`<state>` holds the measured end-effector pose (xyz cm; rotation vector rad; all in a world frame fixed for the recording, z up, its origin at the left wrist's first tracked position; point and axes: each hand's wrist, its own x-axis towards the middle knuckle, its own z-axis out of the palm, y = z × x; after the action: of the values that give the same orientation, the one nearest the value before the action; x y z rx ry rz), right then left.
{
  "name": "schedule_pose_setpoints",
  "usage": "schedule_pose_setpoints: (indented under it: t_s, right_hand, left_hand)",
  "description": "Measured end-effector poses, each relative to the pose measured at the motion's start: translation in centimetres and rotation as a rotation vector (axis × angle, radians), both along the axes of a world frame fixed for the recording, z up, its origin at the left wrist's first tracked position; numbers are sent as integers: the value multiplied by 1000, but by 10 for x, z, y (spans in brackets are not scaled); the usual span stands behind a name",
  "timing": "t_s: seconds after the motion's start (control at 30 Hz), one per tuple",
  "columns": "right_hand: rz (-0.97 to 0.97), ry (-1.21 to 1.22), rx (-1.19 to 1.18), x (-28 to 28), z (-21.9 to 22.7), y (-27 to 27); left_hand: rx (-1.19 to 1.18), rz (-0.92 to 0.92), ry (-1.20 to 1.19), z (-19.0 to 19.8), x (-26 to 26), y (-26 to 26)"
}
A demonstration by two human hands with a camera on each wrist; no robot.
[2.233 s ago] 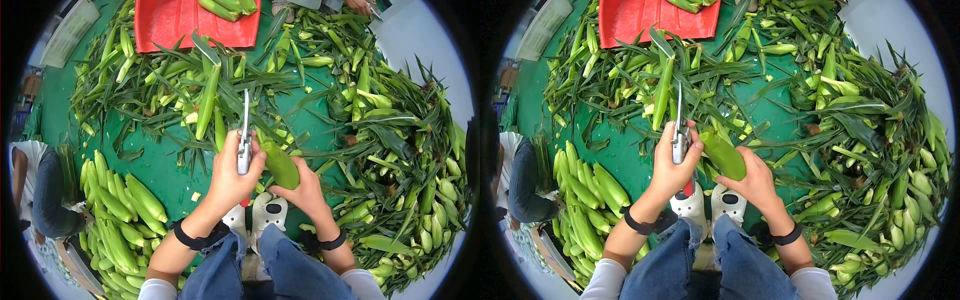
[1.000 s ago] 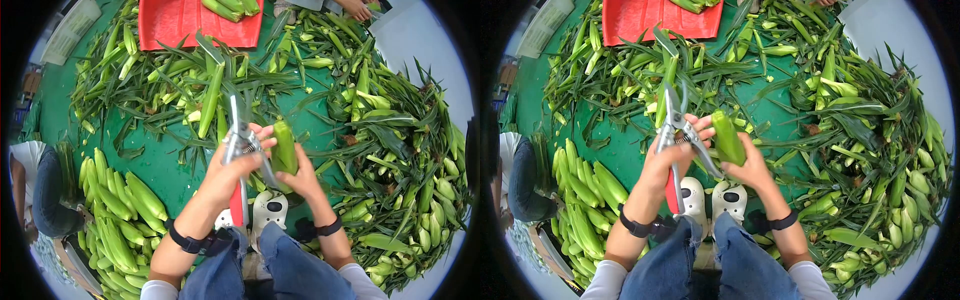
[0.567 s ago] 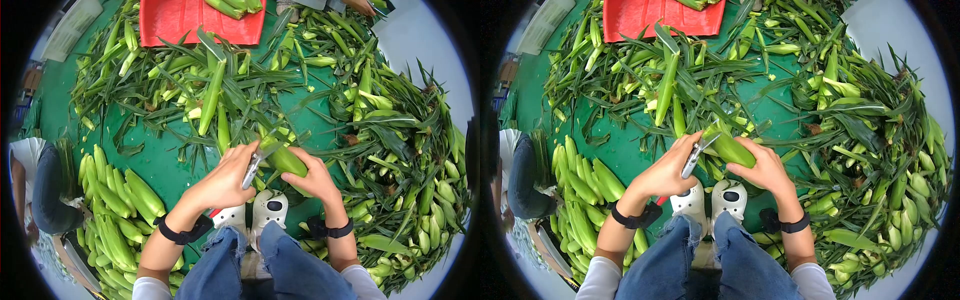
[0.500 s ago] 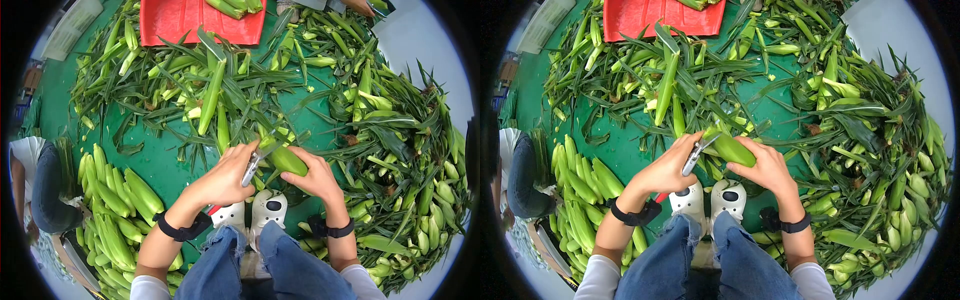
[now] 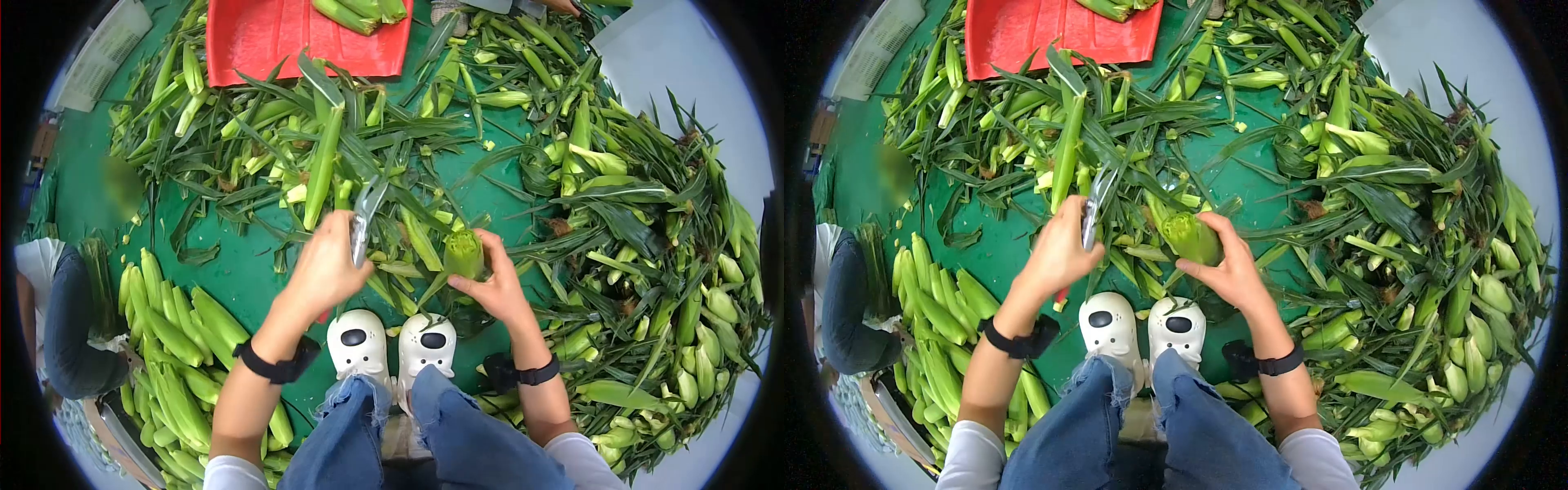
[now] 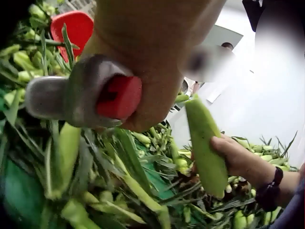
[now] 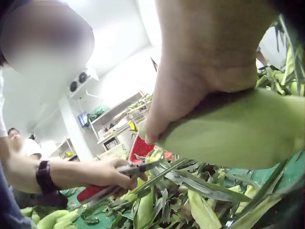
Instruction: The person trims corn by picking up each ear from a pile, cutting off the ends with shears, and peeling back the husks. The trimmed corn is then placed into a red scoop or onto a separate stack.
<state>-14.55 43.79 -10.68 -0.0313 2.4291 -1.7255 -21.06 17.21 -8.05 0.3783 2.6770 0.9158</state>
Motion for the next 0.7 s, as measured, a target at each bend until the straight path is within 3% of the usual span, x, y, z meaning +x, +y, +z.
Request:
schedule_pose_setpoints:
  t_s: [0.07, 0.1, 0.2, 0.23, 0.27, 0.33, 0.37, 0.4, 0.47, 0.63, 0.7]
  right_hand:
    - [-55, -38, -191, 5, -10, -9]
    - [-94, -86, -331, 6, 0, -18]
    - [-312, -315, -1014, 12, 9, -49]
    - [-350, -373, -837, 10, 7, -58]
    - [-257, -366, -729, 7, 7, -60]
    - [-50, -355, -535, -1, 12, -62]
    - [21, -325, -373, -3, 18, -61]
    - [41, -294, -300, -2, 14, -53]
    - [-120, -330, -429, -1, 0, -38]
    - [-507, -365, -603, 32, -40, 39]
    - [-650, -358, -531, 51, -36, 60]
  left_hand:
    - [330, 68, -251, 8, 13, 8]
    - [408, 53, -258, 8, 21, 14]
    - [571, -3, -361, 11, 38, 31]
    - [505, 7, -427, 13, 38, 32]
    - [433, 22, -490, 14, 34, 29]
    - [666, 191, -636, 6, 38, 14]
    - [897, 364, -764, -27, 52, 1]
    - [1005, 448, -882, -21, 58, -19]
    - [1237, 622, -1074, -5, 68, -63]
    - [802, 1078, -506, 27, 172, -175]
    - [398, 1229, -331, 32, 227, -232]
